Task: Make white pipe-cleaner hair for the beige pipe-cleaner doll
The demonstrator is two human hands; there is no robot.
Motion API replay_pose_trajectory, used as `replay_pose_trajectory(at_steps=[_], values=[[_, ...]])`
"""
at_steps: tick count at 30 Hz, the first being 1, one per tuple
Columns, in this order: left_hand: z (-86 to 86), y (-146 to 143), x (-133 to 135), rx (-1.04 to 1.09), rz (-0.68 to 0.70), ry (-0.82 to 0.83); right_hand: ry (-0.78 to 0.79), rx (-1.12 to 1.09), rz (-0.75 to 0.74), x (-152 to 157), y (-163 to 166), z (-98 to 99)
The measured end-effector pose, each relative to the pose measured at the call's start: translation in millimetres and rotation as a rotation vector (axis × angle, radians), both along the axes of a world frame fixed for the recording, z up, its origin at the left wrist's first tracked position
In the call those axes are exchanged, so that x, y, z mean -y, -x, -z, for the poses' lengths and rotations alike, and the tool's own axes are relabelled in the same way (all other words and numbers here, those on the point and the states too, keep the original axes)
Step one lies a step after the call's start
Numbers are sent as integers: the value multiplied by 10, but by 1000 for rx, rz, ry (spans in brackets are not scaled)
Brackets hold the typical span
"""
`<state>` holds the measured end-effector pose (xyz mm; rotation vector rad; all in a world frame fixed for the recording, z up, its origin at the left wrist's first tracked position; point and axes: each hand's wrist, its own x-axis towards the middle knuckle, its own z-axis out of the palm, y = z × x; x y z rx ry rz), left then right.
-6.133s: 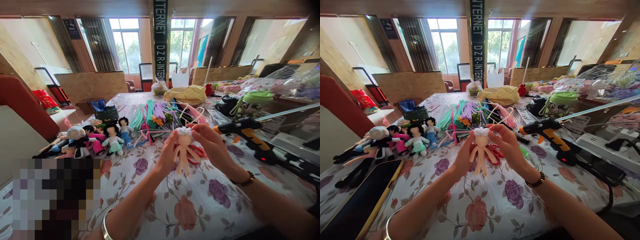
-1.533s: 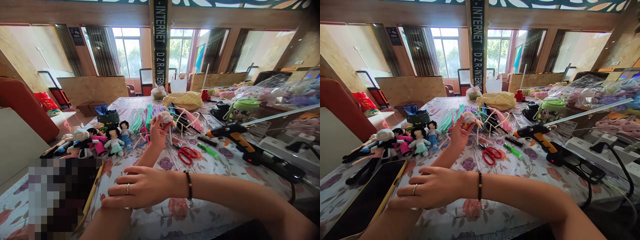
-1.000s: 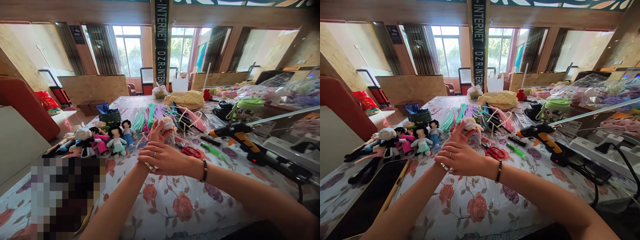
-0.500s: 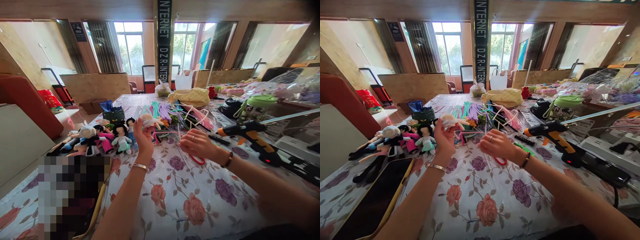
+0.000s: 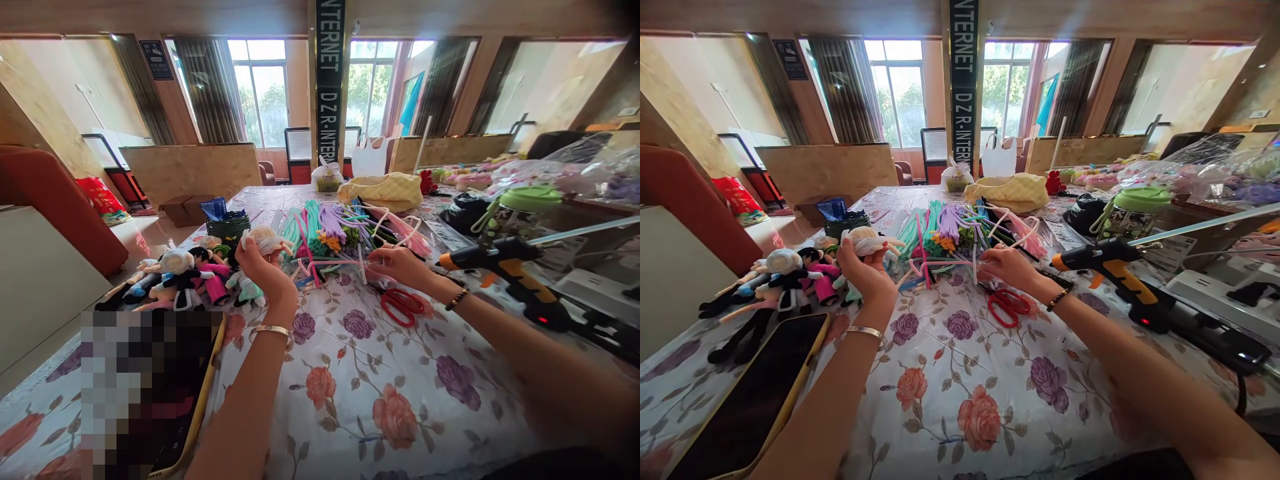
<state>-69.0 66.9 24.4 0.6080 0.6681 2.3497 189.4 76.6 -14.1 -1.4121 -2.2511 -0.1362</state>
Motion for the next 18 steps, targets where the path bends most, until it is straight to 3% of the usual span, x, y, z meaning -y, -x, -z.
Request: replay_pose_trajectory(at_steps=[9, 18], values=[[-129, 194, 38, 197, 60, 29, 69, 121, 148, -129, 432, -162], [-202, 227, 75, 260, 46, 57, 100, 138, 101, -156, 150, -625]])
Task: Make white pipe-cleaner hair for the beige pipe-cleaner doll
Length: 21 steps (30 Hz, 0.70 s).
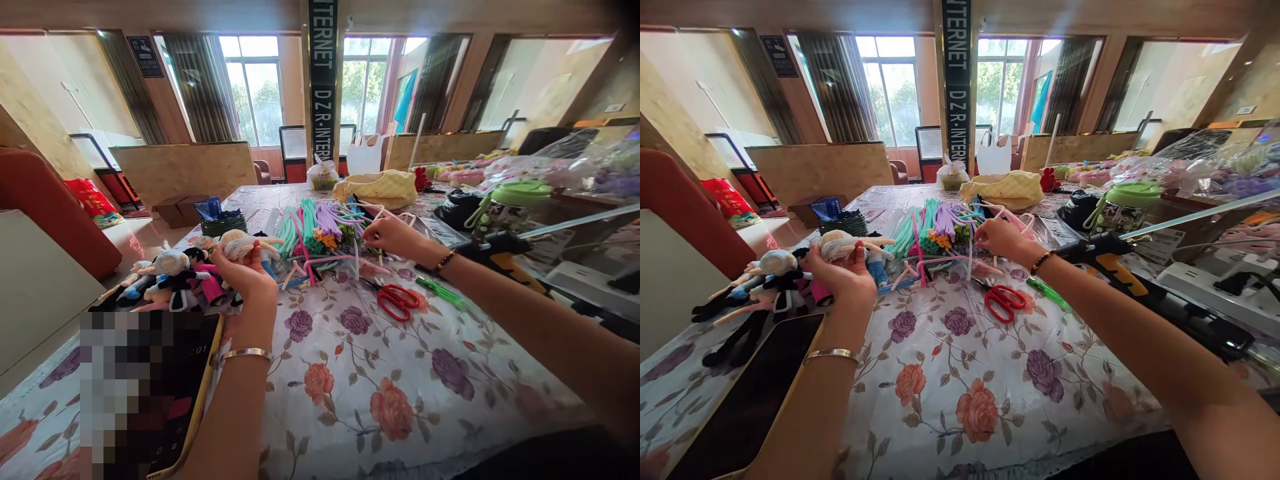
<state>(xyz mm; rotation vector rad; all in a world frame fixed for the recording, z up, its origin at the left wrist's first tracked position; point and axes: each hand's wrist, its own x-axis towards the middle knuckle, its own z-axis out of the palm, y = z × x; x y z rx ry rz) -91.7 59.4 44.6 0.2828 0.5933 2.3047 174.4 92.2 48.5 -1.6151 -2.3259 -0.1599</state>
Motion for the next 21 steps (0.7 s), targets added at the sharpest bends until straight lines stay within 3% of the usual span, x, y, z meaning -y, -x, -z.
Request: replay_pose_trajectory(at_steps=[6, 11, 16, 21], values=[[61, 87, -40, -99, 14, 1, -18, -44, 27, -8, -466, -361], [57, 92, -40, -49, -2, 21, -5, -41, 4, 44, -594, -400], [9, 111, -13, 50, -110, 64, -3, -25, -50, 54, -292, -265], [-57, 226, 30, 108, -168, 52, -71, 33, -95, 31, 345, -153]])
